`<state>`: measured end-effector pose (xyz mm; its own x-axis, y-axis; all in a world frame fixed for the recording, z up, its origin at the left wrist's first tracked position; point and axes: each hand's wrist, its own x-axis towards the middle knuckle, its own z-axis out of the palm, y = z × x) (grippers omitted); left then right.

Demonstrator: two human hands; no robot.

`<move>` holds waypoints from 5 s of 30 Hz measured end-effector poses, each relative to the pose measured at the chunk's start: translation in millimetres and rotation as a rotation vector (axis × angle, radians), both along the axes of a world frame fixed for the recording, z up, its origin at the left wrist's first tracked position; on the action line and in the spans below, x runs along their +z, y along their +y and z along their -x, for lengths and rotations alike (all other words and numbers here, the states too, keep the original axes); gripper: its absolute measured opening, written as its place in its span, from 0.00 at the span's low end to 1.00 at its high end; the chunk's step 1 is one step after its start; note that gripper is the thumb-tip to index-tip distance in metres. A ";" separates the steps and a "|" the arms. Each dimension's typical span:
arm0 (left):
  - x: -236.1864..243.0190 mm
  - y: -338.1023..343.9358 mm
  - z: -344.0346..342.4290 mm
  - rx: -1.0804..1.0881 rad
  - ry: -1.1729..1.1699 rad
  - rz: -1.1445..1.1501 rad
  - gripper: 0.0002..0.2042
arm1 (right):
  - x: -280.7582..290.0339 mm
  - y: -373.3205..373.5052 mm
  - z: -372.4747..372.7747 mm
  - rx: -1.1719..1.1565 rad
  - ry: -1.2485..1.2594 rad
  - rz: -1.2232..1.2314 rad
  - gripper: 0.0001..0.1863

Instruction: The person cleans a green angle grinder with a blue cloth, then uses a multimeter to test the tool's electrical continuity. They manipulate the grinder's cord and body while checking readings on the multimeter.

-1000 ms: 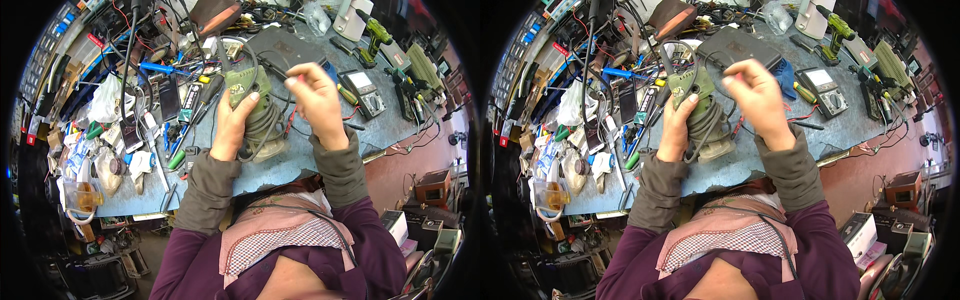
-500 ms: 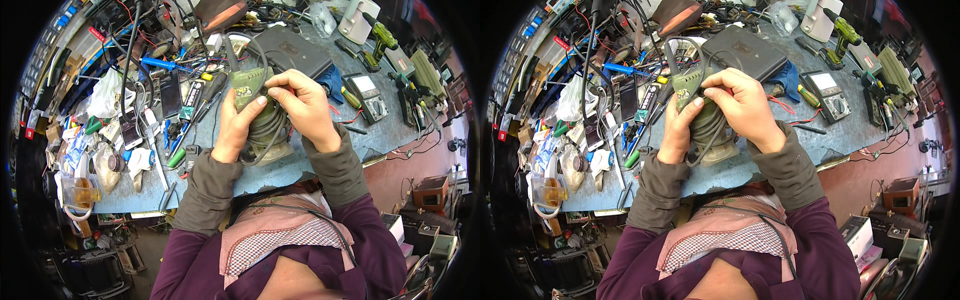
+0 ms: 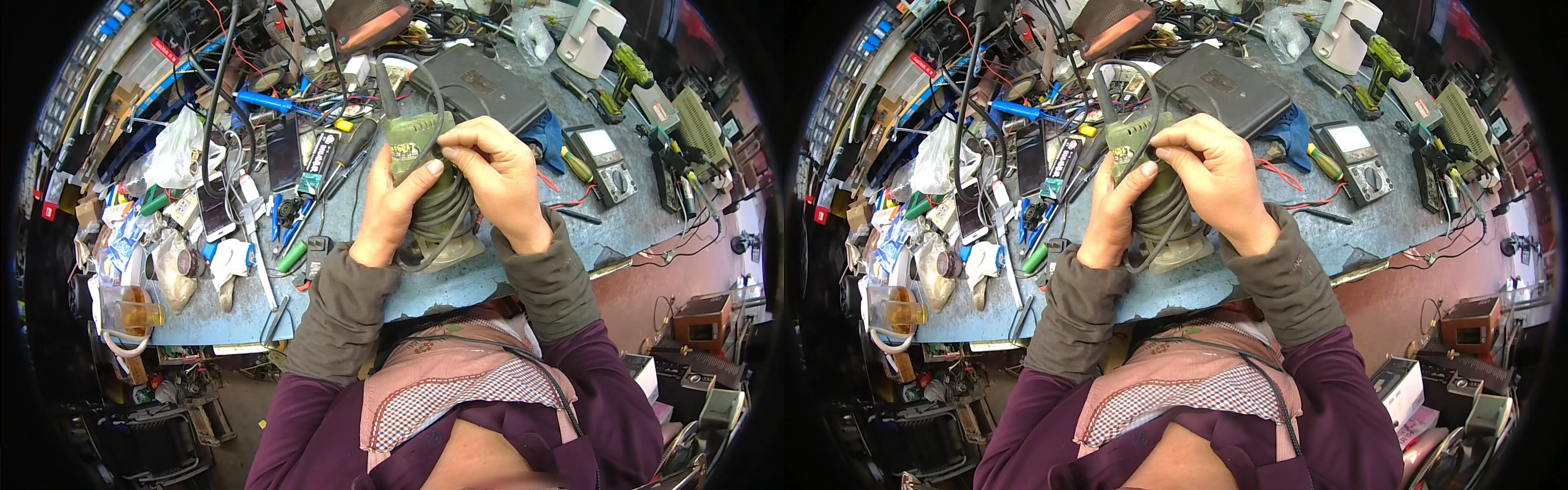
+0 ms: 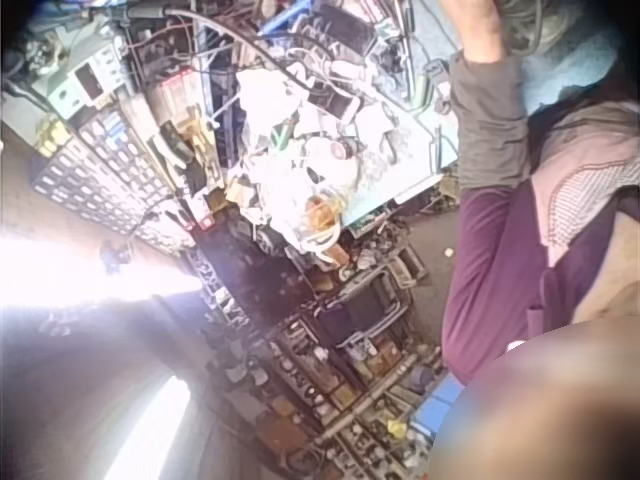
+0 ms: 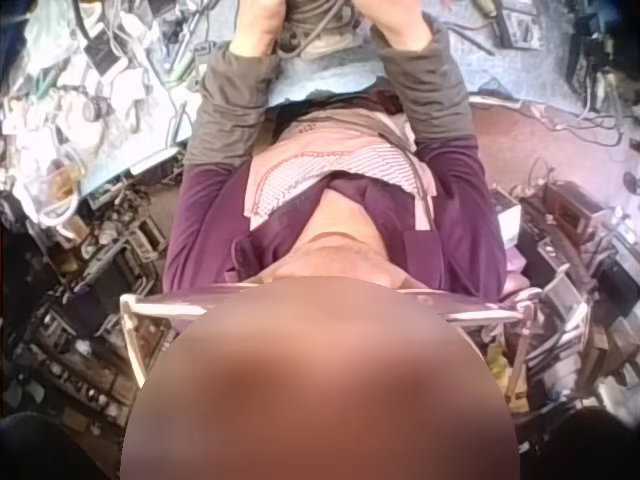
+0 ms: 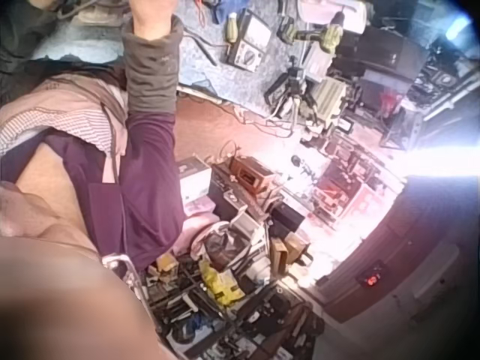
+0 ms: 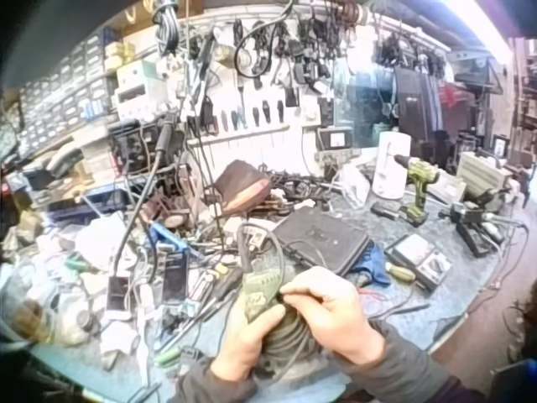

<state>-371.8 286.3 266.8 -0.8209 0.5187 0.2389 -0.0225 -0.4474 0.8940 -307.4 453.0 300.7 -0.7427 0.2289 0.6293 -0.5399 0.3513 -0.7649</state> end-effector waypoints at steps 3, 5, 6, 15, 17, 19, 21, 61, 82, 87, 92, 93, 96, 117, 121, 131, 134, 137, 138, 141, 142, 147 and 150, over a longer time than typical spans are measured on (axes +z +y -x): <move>-0.3 0.3 -0.8 -0.006 -0.022 -0.008 0.27 | -1.8 -3.6 -2.1 0.015 -0.141 0.188 0.05; 0.0 0.1 -0.6 -0.004 -0.019 -0.007 0.27 | -3.1 -1.3 -2.5 -0.007 -0.107 0.102 0.06; 0.2 0.2 -0.4 -0.002 -0.018 -0.006 0.27 | -2.7 0.1 -3.0 -0.030 -0.065 0.016 0.06; -2.7 1.1 2.0 0.003 -0.009 -0.016 0.27 | 0.4 -2.1 -4.2 -0.103 0.112 -0.208 0.07; -1.7 1.0 1.3 0.003 -0.005 -0.013 0.27 | 0.0 -2.4 -5.0 -0.103 0.111 -0.208 0.08; -1.8 0.9 1.6 0.002 0.005 -0.011 0.27 | -1.5 -2.2 -3.8 -0.074 0.072 -0.135 0.08; -3.6 0.9 3.0 0.000 0.019 -0.011 0.27 | -4.2 -1.2 -1.2 -0.034 0.049 -0.061 0.08; 2.0 0.7 -2.7 -0.007 0.001 -0.009 0.26 | 2.2 -0.6 -9.3 -0.140 0.004 -0.047 0.08; 6.5 2.7 -5.3 0.087 0.041 0.078 0.22 | 25.0 -14.3 9.2 0.331 0.615 0.523 0.09; 5.0 2.9 -3.9 0.095 0.040 0.077 0.22 | 16.3 -8.4 13.7 0.313 0.608 0.403 0.11; 3.5 3.3 -4.0 0.089 0.022 0.071 0.22 | 15.9 -5.1 16.1 0.317 0.577 0.513 0.11; 3.0 3.3 -3.8 0.088 0.022 0.072 0.22 | 15.9 -5.5 16.1 0.331 0.585 0.539 0.10; 2.3 3.2 -2.1 0.079 0.023 0.075 0.22 | 16.1 -7.4 15.3 0.348 0.596 0.509 0.10; 2.0 2.3 -1.2 0.040 -0.038 0.026 0.25 | 15.3 -15.8 -24.8 -0.228 0.311 -0.039 0.34; 2.4 1.9 -3.3 0.063 -0.004 0.033 0.25 | 20.2 -8.6 -19.8 -0.365 0.461 -0.323 0.33; 2.3 2.5 -5.9 0.068 -0.002 0.027 0.25 | 26.1 -13.9 -32.2 -0.235 0.376 -0.205 0.32; 5.8 3.4 -3.7 0.050 -0.006 0.013 0.25 | 23.3 -13.6 -38.9 0.049 0.205 0.048 0.32; 4.0 1.6 -5.9 0.055 -0.009 0.024 0.25 | 17.3 -14.1 -40.7 -0.299 0.272 -0.201 0.31; 2.2 0.9 -5.2 0.060 0.014 0.040 0.25 | 17.4 -10.2 -42.2 -0.286 0.282 -0.247 0.32; 2.7 3.6 -6.0 0.051 -0.013 0.021 0.25 | 21.8 -9.5 -43.7 -0.165 0.291 -0.212 0.33; 0.9 2.9 -4.0 0.040 -0.006 0.026 0.25 | 20.2 -9.7 -45.3 -0.092 0.277 -0.160 0.33; 2.2 0.2 -7.4 0.021 0.026 0.018 0.26 | 19.1 -9.8 -48.6 -0.301 0.336 -0.264 0.28; 2.0 -1.7 -8.8 0.026 0.061 0.053 0.26 | 15.9 -2.1 -52.1 -0.295 0.348 -0.059 0.22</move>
